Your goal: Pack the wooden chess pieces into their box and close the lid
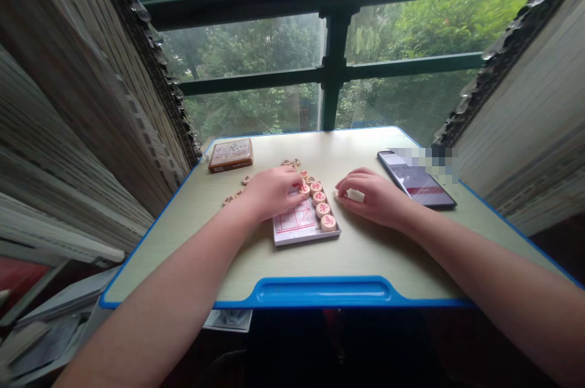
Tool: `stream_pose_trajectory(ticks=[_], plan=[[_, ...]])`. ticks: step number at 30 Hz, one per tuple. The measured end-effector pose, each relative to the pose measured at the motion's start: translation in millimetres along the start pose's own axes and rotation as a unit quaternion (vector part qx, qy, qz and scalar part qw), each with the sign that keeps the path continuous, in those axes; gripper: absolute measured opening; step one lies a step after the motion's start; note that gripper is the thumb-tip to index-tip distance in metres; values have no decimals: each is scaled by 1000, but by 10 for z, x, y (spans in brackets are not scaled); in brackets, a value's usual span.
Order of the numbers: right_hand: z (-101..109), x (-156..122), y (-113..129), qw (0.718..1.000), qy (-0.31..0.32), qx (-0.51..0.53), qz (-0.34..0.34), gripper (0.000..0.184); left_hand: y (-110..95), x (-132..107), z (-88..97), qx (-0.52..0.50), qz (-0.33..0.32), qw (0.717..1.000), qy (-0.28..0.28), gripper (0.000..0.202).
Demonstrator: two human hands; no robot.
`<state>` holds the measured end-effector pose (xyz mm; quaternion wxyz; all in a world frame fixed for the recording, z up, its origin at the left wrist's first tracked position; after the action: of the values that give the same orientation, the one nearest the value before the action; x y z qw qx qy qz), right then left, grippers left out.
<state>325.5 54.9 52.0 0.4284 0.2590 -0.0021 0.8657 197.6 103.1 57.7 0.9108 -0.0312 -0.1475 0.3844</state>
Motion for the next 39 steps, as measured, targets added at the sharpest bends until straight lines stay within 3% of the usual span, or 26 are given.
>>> stream_pose_trajectory(ticks=[6, 10, 13, 16, 21, 25, 31, 39], plan=[[62, -4, 2, 998, -42, 56, -10, 7, 1, -3, -19, 13, -7, 1000, -2, 26], [103, -27, -45, 980, -80, 163, -86, 9, -59, -32, 53, -7, -23, 999, -37, 24], [66, -62, -89, 933, -100, 308, -158, 21, -176, -77, 162, -50, -62, 994, -79, 20], [-57, -88, -101, 879, -80, 418, -216, 34, -302, -129, 243, -94, -112, 983, -113, 21], [-266, -113, -73, 819, -31, 508, -266, 35, -465, -188, 202, -96, -178, 972, -120, 18], [-342, -115, -35, 785, -27, 555, -273, 33, -486, -202, 182, -68, -183, 970, -146, 19], [-306, -111, -47, 785, -56, 559, -261, 27, -503, -227, 240, -74, -192, 958, -199, 13], [-199, -131, -147, 789, -109, 537, -280, 29, -467, -195, 248, -106, -144, 968, -178, 21]])
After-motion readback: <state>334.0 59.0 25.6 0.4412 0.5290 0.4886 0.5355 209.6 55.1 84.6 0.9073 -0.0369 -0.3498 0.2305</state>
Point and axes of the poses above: each hand's wrist, its own x-axis towards the middle knuckle, its own z-axis out of the back of the hand, y = z × x, the point moved 9 cm from there along x, towards the middle knuckle, and after that the axes turned 7 degrees about z, right-handed, at the moved point
